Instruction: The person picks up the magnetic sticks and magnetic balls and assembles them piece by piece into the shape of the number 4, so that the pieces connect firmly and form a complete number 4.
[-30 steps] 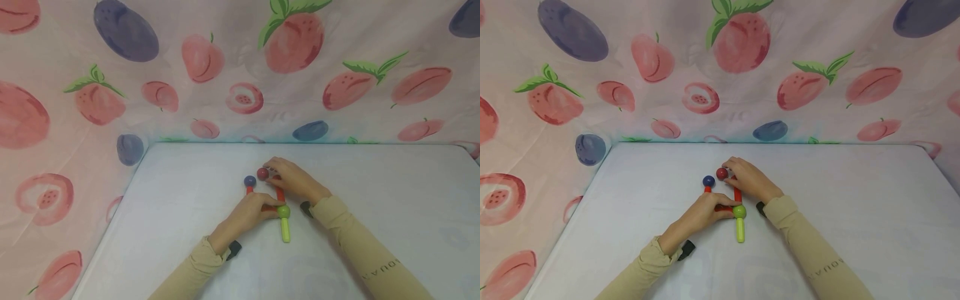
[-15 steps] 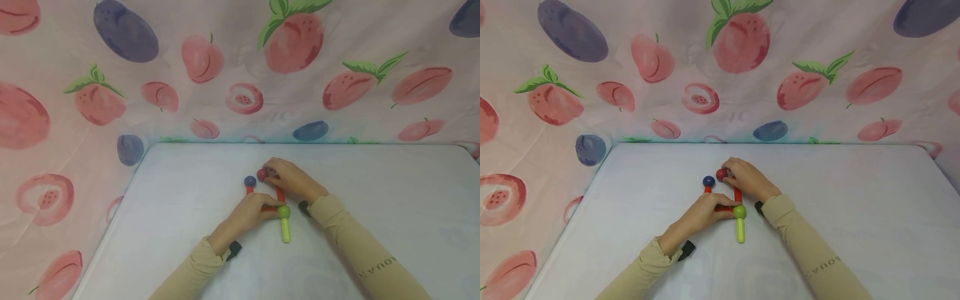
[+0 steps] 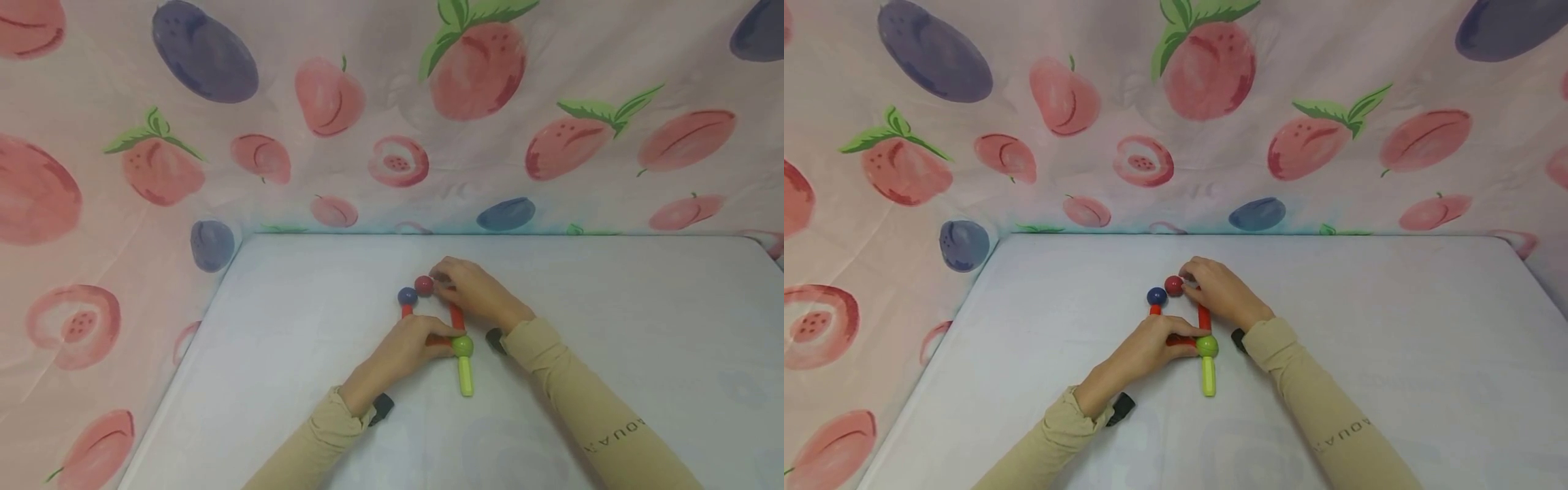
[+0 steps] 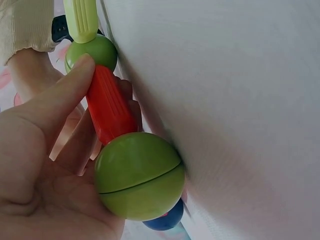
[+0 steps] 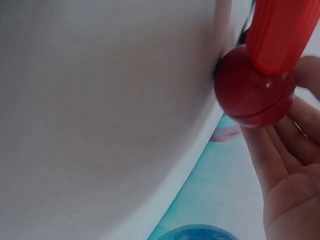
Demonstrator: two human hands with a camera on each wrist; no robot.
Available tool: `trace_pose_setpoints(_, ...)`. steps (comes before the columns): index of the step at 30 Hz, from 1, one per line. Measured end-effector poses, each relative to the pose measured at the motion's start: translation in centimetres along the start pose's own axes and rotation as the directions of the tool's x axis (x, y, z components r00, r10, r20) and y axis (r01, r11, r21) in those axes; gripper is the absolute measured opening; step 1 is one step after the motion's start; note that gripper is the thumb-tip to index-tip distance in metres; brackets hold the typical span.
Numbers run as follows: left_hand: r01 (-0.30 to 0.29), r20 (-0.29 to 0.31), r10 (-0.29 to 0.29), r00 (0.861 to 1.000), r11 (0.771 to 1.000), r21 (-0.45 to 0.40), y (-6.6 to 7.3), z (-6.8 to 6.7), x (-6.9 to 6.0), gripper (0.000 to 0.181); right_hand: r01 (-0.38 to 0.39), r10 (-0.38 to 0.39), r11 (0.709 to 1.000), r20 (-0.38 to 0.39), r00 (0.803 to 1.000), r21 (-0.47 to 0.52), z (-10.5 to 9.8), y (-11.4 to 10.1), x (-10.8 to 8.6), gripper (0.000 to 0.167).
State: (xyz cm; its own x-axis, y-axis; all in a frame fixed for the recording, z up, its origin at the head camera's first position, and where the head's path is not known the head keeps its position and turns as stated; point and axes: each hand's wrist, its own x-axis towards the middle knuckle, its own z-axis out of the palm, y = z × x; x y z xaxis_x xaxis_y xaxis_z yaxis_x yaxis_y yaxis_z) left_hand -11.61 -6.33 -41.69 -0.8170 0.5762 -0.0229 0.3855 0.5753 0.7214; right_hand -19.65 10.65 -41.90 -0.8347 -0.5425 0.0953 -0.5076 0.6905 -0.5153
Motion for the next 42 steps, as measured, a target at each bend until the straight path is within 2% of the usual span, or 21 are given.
trace_pose_setpoints(4,-0.012,-0.001,0.012,1.000,1.000,0.006,-0.1,0.0,0.0,0.031,-0.024,0.024,1.000,0.010,1.000,0.000,-0.1,0.1,0.0,0.032)
trace_pose_setpoints(11,-0.018,-0.002,0.018,1.000,1.000,0.006,-0.1,-0.1,-0.1,0.031,0.041,-0.041,0.999,0.015,0.999,0.002,-0.2,0.0,0.6,0.042)
trace_pose_setpoints(14,-0.019,0.000,0.019,1.000,1.000,0.011,-0.1,-0.1,-0.1,0.030,0.048,-0.050,0.998,0.042,0.998,0.035,-0.2,-0.2,0.8,0.041)
trace_pose_setpoints(20,-0.022,-0.006,0.022,1.000,1.000,0.016,0.0,0.0,0.0,0.029,0.070,-0.072,0.997,0.069,0.995,0.028,0.1,-0.5,1.1,0.035)
trace_pose_setpoints(36,-0.026,-0.009,0.026,1.000,0.999,0.028,0.1,-0.1,-0.1,0.029,0.102,-0.105,0.993,0.044,0.993,0.063,0.3,-0.5,1.2,0.024)
trace_pose_setpoints(42,-0.021,-0.001,0.021,1.000,0.999,0.031,0.2,-0.2,-0.1,0.030,0.080,-0.083,0.995,0.051,0.995,0.052,0.3,-0.5,1.3,0.023)
